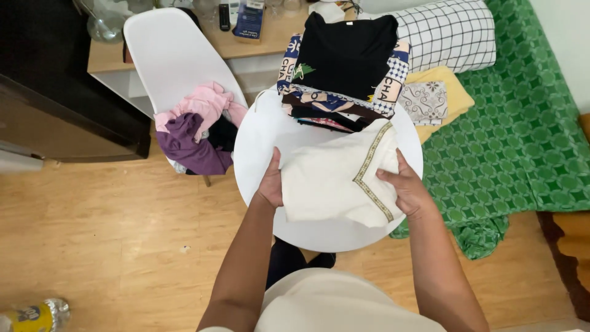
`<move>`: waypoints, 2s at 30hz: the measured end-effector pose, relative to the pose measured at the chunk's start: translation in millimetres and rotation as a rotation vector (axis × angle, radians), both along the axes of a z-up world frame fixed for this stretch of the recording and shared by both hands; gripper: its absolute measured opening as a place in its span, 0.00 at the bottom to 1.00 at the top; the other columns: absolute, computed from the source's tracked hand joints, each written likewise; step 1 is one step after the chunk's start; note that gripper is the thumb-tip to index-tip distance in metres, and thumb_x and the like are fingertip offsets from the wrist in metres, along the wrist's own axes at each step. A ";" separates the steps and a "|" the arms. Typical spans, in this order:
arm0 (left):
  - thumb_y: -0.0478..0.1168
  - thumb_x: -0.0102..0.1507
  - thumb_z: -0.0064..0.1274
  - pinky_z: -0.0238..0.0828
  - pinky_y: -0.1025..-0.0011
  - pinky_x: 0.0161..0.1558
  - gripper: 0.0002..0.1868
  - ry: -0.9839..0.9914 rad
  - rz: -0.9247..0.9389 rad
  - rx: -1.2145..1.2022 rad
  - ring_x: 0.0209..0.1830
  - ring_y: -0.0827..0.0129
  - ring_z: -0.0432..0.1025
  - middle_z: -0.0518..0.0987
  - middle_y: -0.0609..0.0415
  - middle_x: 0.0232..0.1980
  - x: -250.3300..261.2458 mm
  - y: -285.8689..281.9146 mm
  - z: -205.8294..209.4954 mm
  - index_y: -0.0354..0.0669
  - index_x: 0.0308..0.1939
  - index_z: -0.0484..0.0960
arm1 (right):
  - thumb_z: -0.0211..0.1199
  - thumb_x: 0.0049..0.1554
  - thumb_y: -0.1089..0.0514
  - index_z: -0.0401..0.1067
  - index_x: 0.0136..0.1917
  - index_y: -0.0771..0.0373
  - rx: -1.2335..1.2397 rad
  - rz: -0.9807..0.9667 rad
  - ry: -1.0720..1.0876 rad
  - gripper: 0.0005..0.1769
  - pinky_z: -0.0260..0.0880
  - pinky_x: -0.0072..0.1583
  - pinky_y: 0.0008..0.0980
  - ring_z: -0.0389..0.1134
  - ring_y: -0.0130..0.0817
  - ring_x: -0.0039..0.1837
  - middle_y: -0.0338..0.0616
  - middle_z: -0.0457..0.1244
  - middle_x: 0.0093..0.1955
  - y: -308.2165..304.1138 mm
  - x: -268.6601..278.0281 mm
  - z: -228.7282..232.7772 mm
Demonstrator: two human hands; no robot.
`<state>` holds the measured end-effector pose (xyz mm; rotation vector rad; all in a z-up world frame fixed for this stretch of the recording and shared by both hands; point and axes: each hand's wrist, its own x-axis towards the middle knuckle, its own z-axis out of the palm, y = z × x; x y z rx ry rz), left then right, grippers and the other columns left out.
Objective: Folding various pieces of clothing including a white top and a purple garment on a round table.
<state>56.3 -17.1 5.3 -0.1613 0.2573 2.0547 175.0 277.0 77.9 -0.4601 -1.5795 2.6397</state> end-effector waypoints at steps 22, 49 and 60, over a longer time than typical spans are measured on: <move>0.36 0.63 0.61 0.78 0.63 0.52 0.30 1.005 0.455 -0.783 0.52 0.59 0.78 0.81 0.42 0.58 -298.5 113.7 47.4 0.32 0.68 0.70 | 0.53 0.60 0.83 0.45 0.88 0.57 0.888 -0.325 0.370 0.50 0.58 0.81 0.32 0.54 0.42 0.86 0.53 0.49 0.88 44.3 -200.8 85.7; 0.64 0.70 0.32 0.37 0.30 0.72 0.33 1.874 -0.082 -1.718 0.84 0.45 0.33 0.43 0.54 0.85 -203.0 155.9 90.1 0.72 0.79 0.53 | 0.57 0.65 0.44 0.69 0.75 0.43 1.711 -0.287 -0.081 0.26 0.35 0.71 0.83 0.40 0.61 0.84 0.49 0.51 0.83 -9.4 -248.3 8.5; 0.66 0.69 0.33 0.41 0.25 0.68 0.35 1.795 -0.180 -1.739 0.82 0.33 0.33 0.39 0.53 0.85 -200.5 150.8 95.5 0.72 0.80 0.50 | 0.63 0.60 0.35 0.67 0.77 0.42 1.672 -0.344 -0.178 0.34 0.43 0.69 0.83 0.37 0.67 0.84 0.54 0.47 0.85 -8.1 -248.1 5.0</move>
